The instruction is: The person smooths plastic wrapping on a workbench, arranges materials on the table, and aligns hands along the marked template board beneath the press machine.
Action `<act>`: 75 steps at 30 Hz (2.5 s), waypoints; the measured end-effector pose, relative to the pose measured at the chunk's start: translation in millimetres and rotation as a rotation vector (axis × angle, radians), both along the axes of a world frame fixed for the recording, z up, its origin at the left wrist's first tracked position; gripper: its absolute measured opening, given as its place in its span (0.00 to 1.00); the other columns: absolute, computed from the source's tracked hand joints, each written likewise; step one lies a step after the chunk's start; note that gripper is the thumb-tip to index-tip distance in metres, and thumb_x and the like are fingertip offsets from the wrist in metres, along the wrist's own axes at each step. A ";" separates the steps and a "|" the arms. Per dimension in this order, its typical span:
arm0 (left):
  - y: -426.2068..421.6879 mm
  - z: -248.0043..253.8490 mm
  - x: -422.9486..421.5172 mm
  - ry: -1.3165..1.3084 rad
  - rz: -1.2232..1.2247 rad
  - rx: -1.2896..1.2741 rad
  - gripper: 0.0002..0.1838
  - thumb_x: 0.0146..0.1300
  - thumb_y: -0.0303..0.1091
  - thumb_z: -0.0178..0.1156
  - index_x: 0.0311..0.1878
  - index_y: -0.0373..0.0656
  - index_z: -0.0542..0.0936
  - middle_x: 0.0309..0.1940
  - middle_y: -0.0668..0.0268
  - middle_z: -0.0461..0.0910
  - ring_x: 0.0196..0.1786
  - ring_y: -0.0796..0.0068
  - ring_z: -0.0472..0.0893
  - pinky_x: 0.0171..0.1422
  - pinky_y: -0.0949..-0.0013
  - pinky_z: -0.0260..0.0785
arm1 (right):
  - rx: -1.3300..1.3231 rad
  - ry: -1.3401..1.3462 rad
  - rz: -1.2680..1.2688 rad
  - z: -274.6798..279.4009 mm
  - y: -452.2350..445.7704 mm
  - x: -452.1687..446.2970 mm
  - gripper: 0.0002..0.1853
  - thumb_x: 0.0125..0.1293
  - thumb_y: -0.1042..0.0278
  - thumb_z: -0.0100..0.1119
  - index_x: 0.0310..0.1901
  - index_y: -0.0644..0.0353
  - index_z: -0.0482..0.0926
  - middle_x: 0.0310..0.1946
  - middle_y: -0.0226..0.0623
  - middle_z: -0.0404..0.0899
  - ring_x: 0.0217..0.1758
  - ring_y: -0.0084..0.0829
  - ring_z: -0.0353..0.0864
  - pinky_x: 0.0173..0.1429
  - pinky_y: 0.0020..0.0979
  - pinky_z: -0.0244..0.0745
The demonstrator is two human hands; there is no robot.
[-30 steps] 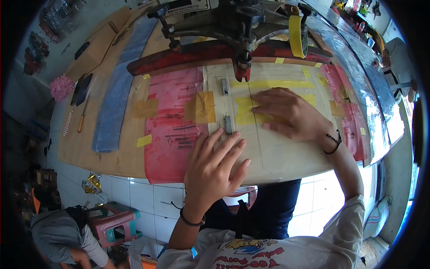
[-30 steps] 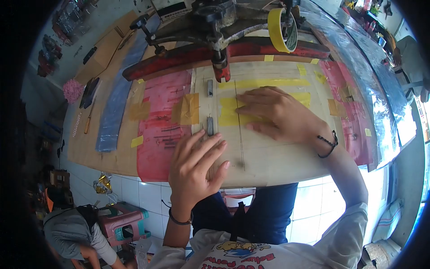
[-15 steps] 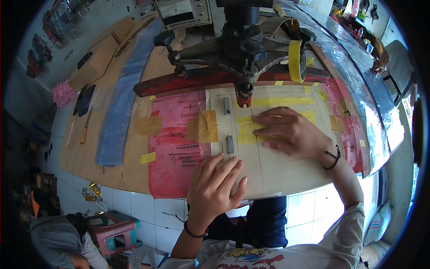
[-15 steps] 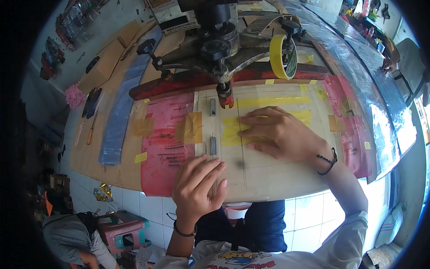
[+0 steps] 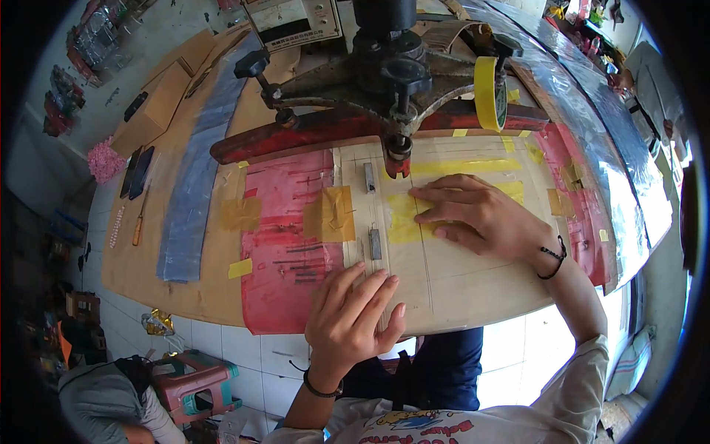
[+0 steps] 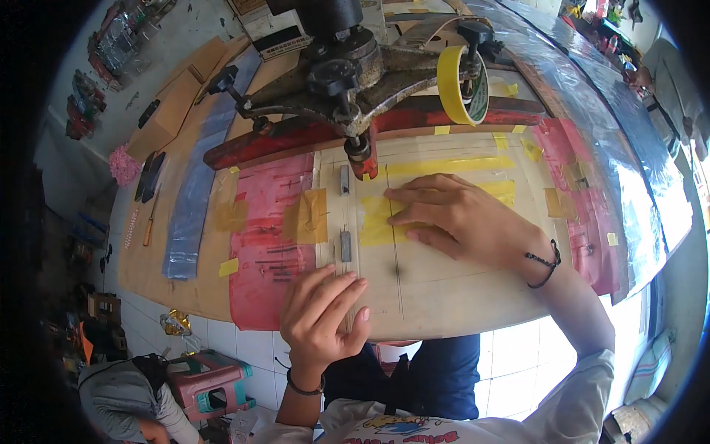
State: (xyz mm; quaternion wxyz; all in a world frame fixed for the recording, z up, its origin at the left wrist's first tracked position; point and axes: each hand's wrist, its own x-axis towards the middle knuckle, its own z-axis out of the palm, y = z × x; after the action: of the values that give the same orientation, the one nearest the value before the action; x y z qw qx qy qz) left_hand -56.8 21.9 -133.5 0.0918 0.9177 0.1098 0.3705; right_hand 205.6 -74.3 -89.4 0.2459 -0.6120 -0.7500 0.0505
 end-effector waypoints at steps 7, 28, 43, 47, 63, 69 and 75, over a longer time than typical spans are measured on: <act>0.1 -4.8 -1.2 -0.103 -0.015 -0.011 0.11 0.57 0.37 0.65 0.37 0.41 0.89 0.36 0.65 0.85 0.44 0.59 0.85 0.51 0.59 0.78 | 0.013 -0.003 -0.021 -0.8 -0.2 -2.4 0.13 0.71 0.63 0.63 0.54 0.54 0.86 0.64 0.38 0.80 0.68 0.44 0.75 0.72 0.44 0.70; -0.7 -6.1 -0.8 -0.175 -0.034 -0.034 0.10 0.56 0.32 0.62 0.34 0.38 0.89 0.31 0.64 0.82 0.39 0.60 0.83 0.44 0.61 0.77 | 0.027 -0.043 -0.045 0.9 -1.0 -4.4 0.12 0.69 0.63 0.64 0.52 0.54 0.87 0.63 0.37 0.82 0.67 0.41 0.77 0.73 0.44 0.68; -0.3 -5.1 -3.0 -0.158 -0.042 -0.034 0.08 0.57 0.32 0.65 0.35 0.40 0.89 0.31 0.66 0.82 0.39 0.63 0.83 0.44 0.62 0.77 | 0.029 -0.044 -0.048 0.3 -0.9 -3.6 0.12 0.67 0.67 0.67 0.51 0.55 0.87 0.63 0.36 0.82 0.68 0.41 0.77 0.73 0.44 0.69; 0.5 -6.9 -2.5 -0.154 -0.040 -0.014 0.07 0.57 0.35 0.67 0.36 0.45 0.89 0.33 0.70 0.80 0.39 0.66 0.82 0.43 0.64 0.75 | 0.026 -0.047 -0.052 0.7 -0.6 -4.0 0.11 0.67 0.67 0.66 0.50 0.56 0.87 0.63 0.37 0.82 0.68 0.41 0.77 0.72 0.44 0.69; -0.1 -2.4 -5.3 -0.113 -0.062 -0.073 0.11 0.61 0.43 0.66 0.36 0.46 0.90 0.33 0.69 0.81 0.40 0.65 0.81 0.45 0.62 0.76 | 0.020 -0.047 -0.052 3.8 -0.1 -5.0 0.11 0.66 0.68 0.67 0.49 0.57 0.88 0.62 0.37 0.83 0.67 0.41 0.78 0.71 0.44 0.70; -0.2 -3.0 -4.2 -0.142 -0.056 -0.050 0.11 0.62 0.40 0.65 0.34 0.44 0.90 0.32 0.68 0.81 0.40 0.65 0.82 0.44 0.63 0.76 | 0.019 -0.031 -0.048 4.2 0.1 -4.7 0.12 0.66 0.68 0.67 0.49 0.57 0.88 0.62 0.36 0.83 0.67 0.41 0.78 0.71 0.44 0.70; -1.6 0.9 -6.3 -0.100 -0.065 -0.071 0.10 0.61 0.38 0.65 0.37 0.42 0.90 0.38 0.67 0.85 0.42 0.64 0.83 0.48 0.62 0.76 | 0.022 -0.034 -0.059 2.0 0.0 -2.9 0.11 0.68 0.64 0.66 0.50 0.53 0.88 0.62 0.36 0.83 0.66 0.41 0.78 0.71 0.44 0.69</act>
State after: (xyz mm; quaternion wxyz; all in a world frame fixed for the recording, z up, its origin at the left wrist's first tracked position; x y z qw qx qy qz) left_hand -63.1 20.3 -132.6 0.1416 0.8973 0.0885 0.4087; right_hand 202.7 -74.3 -87.4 0.2411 -0.6319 -0.7362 0.0246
